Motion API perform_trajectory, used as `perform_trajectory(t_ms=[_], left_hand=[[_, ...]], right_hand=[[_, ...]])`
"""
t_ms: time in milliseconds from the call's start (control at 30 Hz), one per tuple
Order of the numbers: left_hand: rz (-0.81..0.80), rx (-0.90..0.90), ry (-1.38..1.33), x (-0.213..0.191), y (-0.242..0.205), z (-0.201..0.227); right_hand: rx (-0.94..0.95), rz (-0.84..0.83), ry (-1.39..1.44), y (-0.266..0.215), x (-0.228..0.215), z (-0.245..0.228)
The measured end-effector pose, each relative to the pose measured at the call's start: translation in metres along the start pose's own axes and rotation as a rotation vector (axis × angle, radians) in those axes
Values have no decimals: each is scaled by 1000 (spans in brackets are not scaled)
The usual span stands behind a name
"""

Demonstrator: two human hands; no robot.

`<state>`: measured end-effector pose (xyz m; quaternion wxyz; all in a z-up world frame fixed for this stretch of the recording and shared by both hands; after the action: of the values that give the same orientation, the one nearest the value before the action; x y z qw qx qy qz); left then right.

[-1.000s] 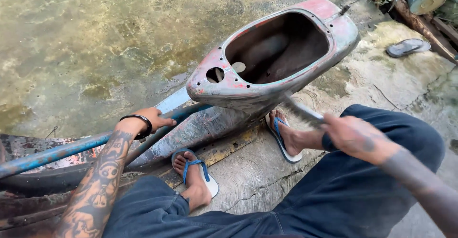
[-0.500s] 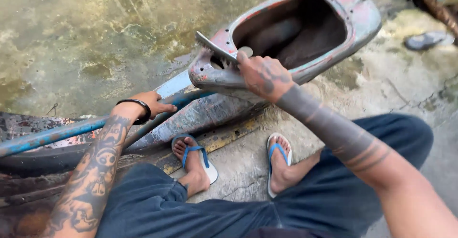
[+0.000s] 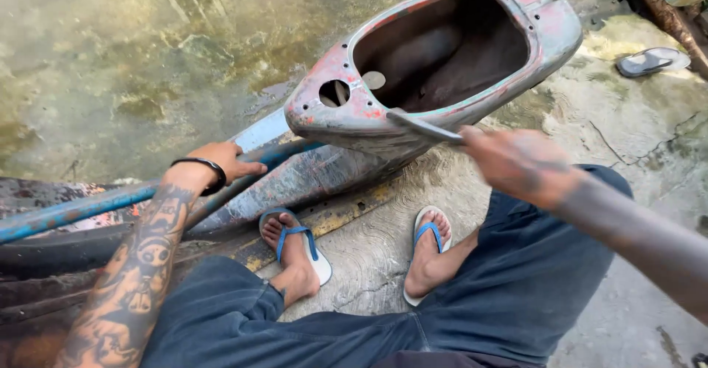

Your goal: Scraping rust and old paint from a motorcycle frame using a wire brush

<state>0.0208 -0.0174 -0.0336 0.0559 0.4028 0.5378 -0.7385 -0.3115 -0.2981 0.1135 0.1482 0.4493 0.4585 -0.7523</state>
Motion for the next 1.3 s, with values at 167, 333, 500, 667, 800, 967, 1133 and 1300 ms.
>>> perform_trajectory(t_ms=[167, 333, 500, 667, 800, 967, 1133, 1300], left_hand=[[2, -7, 10, 6, -3, -2], [-8, 6, 15, 3, -2, -5], [26, 48, 9, 5, 0, -4], [5, 69, 49, 8, 4, -5], [15, 57, 38, 5, 1, -6], [117, 105, -12, 6, -7, -6], [98, 102, -4, 18, 11, -13], [-13, 34, -5, 4, -4, -3]], right_hand=[[-380, 448, 38, 79, -14, -100], [-386, 339, 165, 77, -21, -91], [-51, -40, -73, 3, -11, 7], [-81, 77, -221, 6, -2, 75], [-169, 94, -191, 54, -8, 7], [-550, 325, 99, 101, -29, -95], [-498, 246, 136, 76, -6, -49], [-134, -35, -233, 44, -6, 38]])
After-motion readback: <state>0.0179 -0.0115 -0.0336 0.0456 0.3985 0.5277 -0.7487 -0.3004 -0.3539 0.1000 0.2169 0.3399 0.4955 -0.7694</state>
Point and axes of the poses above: each hand's wrist, its own y-axis towards the middle knuckle, its own x-axis out of the palm, z = x × y, the point moved 3 cm from there along y, towards the middle knuckle, and after that the axes turned 2 degrees about -y, right-handed, at the moved point
